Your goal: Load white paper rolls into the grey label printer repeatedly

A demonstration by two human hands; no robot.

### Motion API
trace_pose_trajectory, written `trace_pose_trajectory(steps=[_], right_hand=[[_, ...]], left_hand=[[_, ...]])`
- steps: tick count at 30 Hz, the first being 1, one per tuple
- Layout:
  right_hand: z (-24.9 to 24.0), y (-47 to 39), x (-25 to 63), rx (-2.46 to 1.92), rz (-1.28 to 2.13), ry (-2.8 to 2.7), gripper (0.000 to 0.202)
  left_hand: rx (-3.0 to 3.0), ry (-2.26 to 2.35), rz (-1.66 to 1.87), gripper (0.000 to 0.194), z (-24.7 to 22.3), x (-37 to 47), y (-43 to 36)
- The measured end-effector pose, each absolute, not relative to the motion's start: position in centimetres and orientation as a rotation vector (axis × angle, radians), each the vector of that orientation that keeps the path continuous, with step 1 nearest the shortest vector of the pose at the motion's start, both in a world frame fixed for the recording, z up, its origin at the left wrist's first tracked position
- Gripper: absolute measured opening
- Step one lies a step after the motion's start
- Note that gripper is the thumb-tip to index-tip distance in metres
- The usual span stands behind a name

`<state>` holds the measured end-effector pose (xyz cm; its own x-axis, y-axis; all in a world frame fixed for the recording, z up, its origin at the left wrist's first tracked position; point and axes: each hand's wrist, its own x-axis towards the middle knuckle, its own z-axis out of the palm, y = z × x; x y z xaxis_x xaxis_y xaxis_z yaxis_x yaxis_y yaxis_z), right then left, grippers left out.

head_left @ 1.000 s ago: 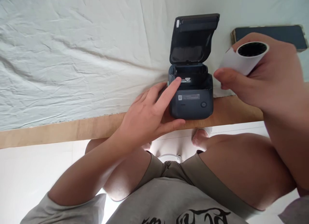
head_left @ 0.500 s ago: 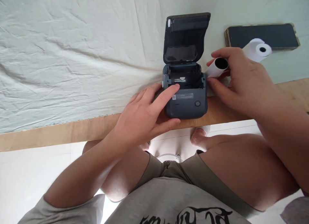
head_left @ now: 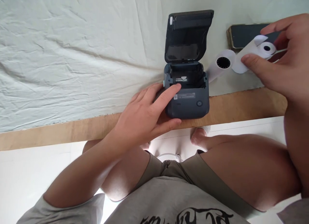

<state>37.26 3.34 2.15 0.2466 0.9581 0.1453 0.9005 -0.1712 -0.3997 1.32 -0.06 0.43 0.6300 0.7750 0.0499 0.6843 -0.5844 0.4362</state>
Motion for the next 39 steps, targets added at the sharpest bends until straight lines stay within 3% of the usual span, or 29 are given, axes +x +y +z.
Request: trace_pose_trajectory(steps=[8, 22, 27, 31, 36, 39], right_hand=[[1.0, 3.3, 38.2, -1.737, 0.546, -1.696, 0.078], [0.2, 3.5, 38.1, -1.863, 0.567, -1.666, 0.092], [0.5, 3.5, 38.0, -1.94, 0.554, -1.672, 0.086], [0.3, 3.6, 38.0, -1.952, 0.59, -1.634, 0.098], [0.9, 3.6, 37.5, -1.992, 0.57, -1.761, 0.058], [1.4, 3.6, 37.3, -2.079, 0.527, -1.771, 0.057]], left_hand=[[2.485, 1.169, 0.333, 0.081, 0.4, 1.4, 0.0], [2.467, 1.173, 0.34, 0.079, 0.4, 1.5, 0.0], [2.483, 1.159, 0.353, 0.078, 0.4, 1.5, -0.1], [2.477, 1.164, 0.328, 0.078, 0.4, 1.4, -0.1], [2.497, 1.138, 0.336, 0.076, 0.5, 1.0, 0.0], [2.521, 1.128, 0.374, 0.075, 0.3, 0.9, 0.0]])
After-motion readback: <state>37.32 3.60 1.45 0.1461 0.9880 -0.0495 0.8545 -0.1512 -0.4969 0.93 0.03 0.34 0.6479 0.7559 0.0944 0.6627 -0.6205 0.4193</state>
